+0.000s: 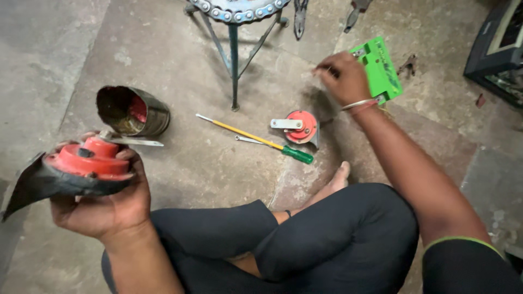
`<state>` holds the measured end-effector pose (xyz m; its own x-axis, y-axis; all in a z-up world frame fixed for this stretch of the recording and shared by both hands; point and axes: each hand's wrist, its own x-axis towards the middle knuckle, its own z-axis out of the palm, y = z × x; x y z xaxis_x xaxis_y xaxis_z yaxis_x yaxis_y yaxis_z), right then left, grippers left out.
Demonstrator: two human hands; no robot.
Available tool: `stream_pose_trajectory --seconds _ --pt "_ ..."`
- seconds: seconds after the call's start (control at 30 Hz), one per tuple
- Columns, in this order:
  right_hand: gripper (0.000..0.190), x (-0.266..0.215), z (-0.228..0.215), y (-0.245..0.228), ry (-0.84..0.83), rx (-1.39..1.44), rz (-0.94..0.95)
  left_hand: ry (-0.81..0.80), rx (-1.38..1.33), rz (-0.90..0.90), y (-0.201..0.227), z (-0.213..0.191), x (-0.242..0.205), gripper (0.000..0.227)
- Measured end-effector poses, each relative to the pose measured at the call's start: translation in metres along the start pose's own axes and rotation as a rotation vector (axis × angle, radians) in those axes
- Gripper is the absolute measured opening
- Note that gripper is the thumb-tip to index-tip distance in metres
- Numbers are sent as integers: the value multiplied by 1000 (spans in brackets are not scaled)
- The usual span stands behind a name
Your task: The person sits on the floor and assembles a mechanical component, likely a clutch assembly, by applying red grease to its surfaces. They use a screwdriver to tighten a screw and a wrench to adjust a bolt, handling the parts with both hands.
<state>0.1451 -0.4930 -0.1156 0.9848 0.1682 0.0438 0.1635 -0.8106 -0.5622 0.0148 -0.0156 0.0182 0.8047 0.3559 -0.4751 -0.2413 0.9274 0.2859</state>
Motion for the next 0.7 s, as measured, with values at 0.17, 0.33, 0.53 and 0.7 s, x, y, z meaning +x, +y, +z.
stream_pose_trajectory --seconds 0.17,0.33,0.53,0.7 --pt "22 -11 4 -15 -176 176 219 -7 7 -41 -3 -5 4 45" --pt "53 -12 11 9 -164 -170 -158 -90 -93 -81 -7 -12 10 40" --pt "100 -17 -39 27 63 -574 153 -44 -175 -96 -2 -4 11 37" --pt "130 -32 -43 56 -35 -437 345 -82 -198 -97 3 -8 8 34"
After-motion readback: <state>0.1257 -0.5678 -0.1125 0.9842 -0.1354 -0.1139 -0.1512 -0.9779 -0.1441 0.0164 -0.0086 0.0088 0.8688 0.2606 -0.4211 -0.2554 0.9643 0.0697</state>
